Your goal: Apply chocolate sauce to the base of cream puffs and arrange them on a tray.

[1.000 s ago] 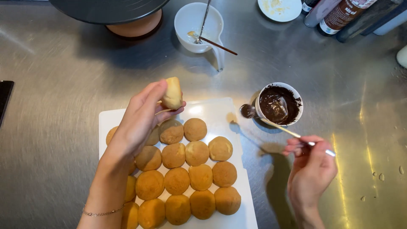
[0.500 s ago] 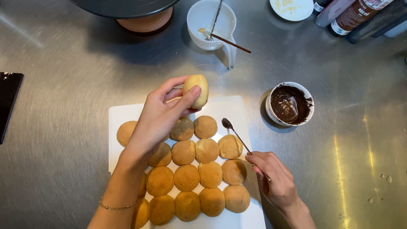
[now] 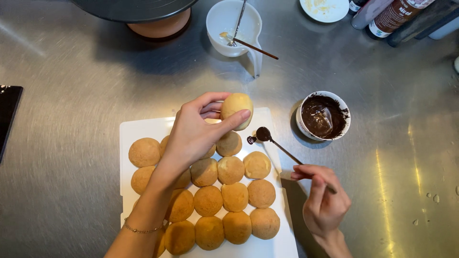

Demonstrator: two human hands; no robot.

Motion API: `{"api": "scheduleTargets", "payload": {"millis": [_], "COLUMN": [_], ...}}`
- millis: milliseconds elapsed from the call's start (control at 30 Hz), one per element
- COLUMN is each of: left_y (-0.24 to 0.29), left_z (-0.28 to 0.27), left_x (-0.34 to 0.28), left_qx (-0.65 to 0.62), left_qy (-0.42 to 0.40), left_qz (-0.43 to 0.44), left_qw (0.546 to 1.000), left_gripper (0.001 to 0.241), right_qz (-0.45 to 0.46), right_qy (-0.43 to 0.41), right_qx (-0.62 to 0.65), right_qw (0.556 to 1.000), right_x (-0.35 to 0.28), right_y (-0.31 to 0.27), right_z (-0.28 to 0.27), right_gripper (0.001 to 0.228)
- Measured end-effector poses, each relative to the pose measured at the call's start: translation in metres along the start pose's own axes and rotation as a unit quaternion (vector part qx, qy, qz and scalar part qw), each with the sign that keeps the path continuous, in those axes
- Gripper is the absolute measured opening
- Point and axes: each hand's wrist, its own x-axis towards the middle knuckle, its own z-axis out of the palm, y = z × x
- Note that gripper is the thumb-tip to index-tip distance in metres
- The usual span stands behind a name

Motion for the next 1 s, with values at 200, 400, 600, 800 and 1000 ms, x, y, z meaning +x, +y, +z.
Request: {"api": "scheduleTargets", "payload": {"millis": [200, 400, 600, 800, 1000], "left_y": [-0.005, -0.038, -0.062, -0.060, -0.058], "left_z": [0.017, 0.056, 0.063, 0.056, 0.051], "left_x": [0.009, 0.020, 0.021, 0.016, -0.006], "left_qx": [0.113, 0.232, 0.305, 0.346, 0.333], "left_qy": [0.032, -0.076, -0.113, -0.101, -0.037], "left_qz": [0.109, 0.137, 0.115, 0.158, 0.164], "left_qw": [0.987, 0.960, 0.939, 0.919, 0.928], "left_gripper": [0.051, 0.051, 0.057, 0.054, 0.071], "right_qz": [0.347, 0.345, 0.259, 0.164, -0.016], "right_qy": [0.159, 0.264, 0.264, 0.145, -0.040], "right_qx": [0.287, 0.328, 0.203, 0.091, -0.218], "right_qw": [0.879, 0.839, 0.907, 0.971, 0.975], "right_x": [0.023, 0.026, 0.040, 0.043, 0.039], "right_y": [-0.003, 0.023, 0.045, 0.044, 0.054], "right_z": [-0.009, -0.052, -0.066, -0.063, -0.063], "right_gripper": [0.036, 0.030, 0.032, 0.029, 0.016]}}
